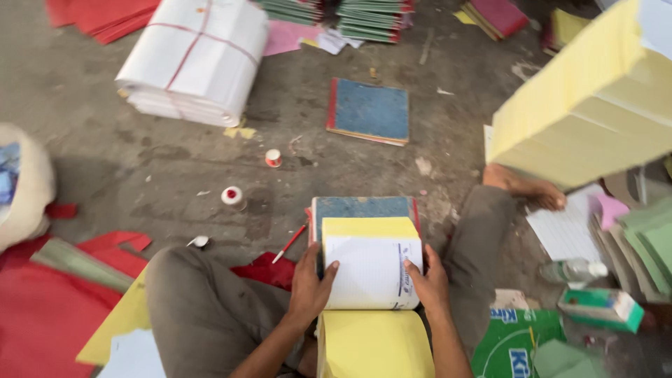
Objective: The person sits on the floor and uses a handheld sewing device to stitch the spine of a yellow notebook. They repeatedly feed the pages through the device, pull the thread, and occasionally mark the pages with a red pen. The person also stacks completed notebooks and handles loose paper sheets.
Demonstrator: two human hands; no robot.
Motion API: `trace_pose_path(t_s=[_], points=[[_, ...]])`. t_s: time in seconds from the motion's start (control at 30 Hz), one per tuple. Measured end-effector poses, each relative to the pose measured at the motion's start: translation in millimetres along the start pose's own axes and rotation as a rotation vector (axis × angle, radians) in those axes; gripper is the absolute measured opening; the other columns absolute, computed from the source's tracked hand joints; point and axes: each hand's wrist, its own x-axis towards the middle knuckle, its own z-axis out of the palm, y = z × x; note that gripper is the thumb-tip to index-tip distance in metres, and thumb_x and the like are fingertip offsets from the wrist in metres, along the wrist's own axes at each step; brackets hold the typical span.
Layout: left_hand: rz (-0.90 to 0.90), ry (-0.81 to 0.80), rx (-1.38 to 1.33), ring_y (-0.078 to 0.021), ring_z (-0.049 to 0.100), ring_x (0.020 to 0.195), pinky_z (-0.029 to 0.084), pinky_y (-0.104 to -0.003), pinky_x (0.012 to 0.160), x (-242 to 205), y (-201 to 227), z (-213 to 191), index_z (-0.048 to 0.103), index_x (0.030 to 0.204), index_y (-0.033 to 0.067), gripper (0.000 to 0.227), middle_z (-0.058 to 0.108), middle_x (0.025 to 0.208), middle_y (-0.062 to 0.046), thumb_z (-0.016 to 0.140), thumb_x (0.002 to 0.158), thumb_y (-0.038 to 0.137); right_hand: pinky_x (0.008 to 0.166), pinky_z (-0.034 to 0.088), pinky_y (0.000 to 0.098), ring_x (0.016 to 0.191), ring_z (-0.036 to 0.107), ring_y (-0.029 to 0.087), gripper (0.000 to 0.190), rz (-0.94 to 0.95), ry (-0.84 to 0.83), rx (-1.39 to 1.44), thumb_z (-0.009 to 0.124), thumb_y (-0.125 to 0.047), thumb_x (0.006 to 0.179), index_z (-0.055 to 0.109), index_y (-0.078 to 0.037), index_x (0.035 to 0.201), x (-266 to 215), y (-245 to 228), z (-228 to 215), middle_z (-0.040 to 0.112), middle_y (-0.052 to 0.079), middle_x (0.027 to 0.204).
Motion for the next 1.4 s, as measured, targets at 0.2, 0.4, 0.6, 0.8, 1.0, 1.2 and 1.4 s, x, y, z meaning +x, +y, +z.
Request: trace_pose_path(t_s=[0.2,0.4,0.6,0.8,1.0,1.2,1.4], points=[[-0.016,0.014,0.015,-0.0419,0.045,0.138,0.034,-0.048,0.116,4.5,-3.0,11.1,0.040,0.149,-0.0035,0.072,0.048,0.149,-0.028,0.066,0.095,0.035,0.099,0.048,0.0346,0.120,0.061,0.021,0.076,0.261,0.027,0.113,0.073,-0.023,0.092,0.038,0.002,0.155,3.4,-28.0,-3.1,0.063,0.017,0.137],[0.033,0.015,-0.107,-0.0391,0.045,0.141,0.034,-0.047,0.117,16.1,-11.6,6.6,0.043,0.150,0.0012,0.065,0.050,0.152,-0.024,0.059,0.099,0.039,0.100,0.047,0.0332,0.122,0.060,0.021,0.074,0.303,0.107,0.145,0.070,-0.025,0.094,0.037,0.002,0.155,1.0,-42.4,10.1,0.062,0.016,0.138],[-0.016,-0.073,-0.335,-0.0348,0.044,0.146,0.034,-0.043,0.118,9.3,-25.2,-1.8,0.045,0.151,0.0034,0.063,0.049,0.155,-0.021,0.053,0.102,0.042,0.100,0.047,0.0320,0.121,0.058,0.019,0.072,0.202,0.104,0.215,0.066,-0.026,0.097,0.037,0.003,0.156,3.7,-38.0,10.2,0.059,0.016,0.141],[0.006,-0.074,-0.461,-0.0332,0.040,0.148,0.033,-0.041,0.118,5.8,-21.1,-2.0,0.046,0.152,0.0008,0.062,0.043,0.159,-0.023,0.052,0.105,0.041,0.099,0.047,0.0321,0.120,0.057,0.020,0.073,0.223,0.033,0.347,0.066,-0.028,0.099,0.033,0.001,0.157,14.7,-58.0,10.7,0.058,0.018,0.141],[-0.123,-0.191,-0.628,-0.0353,0.050,0.140,0.042,-0.042,0.113,16.8,-18.6,-5.6,0.039,0.156,0.0046,0.066,0.050,0.153,-0.023,0.051,0.102,0.041,0.100,0.048,0.0343,0.120,0.062,0.023,0.074,0.244,0.086,0.054,0.066,-0.037,0.095,0.041,-0.001,0.155,6.9,-64.8,10.5,0.064,0.017,0.137],[0.085,-0.117,-0.174,-0.0389,0.029,0.153,0.025,-0.045,0.122,21.0,-13.2,-7.6,0.036,0.156,-0.0015,0.069,0.033,0.163,-0.026,0.051,0.104,0.043,0.108,0.041,0.0374,0.134,0.054,0.032,0.075,0.130,0.110,-0.249,0.071,-0.041,0.094,0.046,0.001,0.150,12.1,-52.8,18.4,0.056,0.022,0.145],[0.561,0.050,0.477,-0.0424,0.020,0.154,0.016,-0.053,0.124,21.2,21.7,13.3,0.027,0.156,-0.0077,0.084,0.027,0.163,-0.030,0.053,0.101,0.050,0.127,0.022,0.0567,0.152,0.031,0.048,0.073,-0.655,0.208,-0.662,0.055,-0.041,0.106,0.031,0.003,0.159,-5.2,-75.0,30.2,0.033,0.028,0.163]])
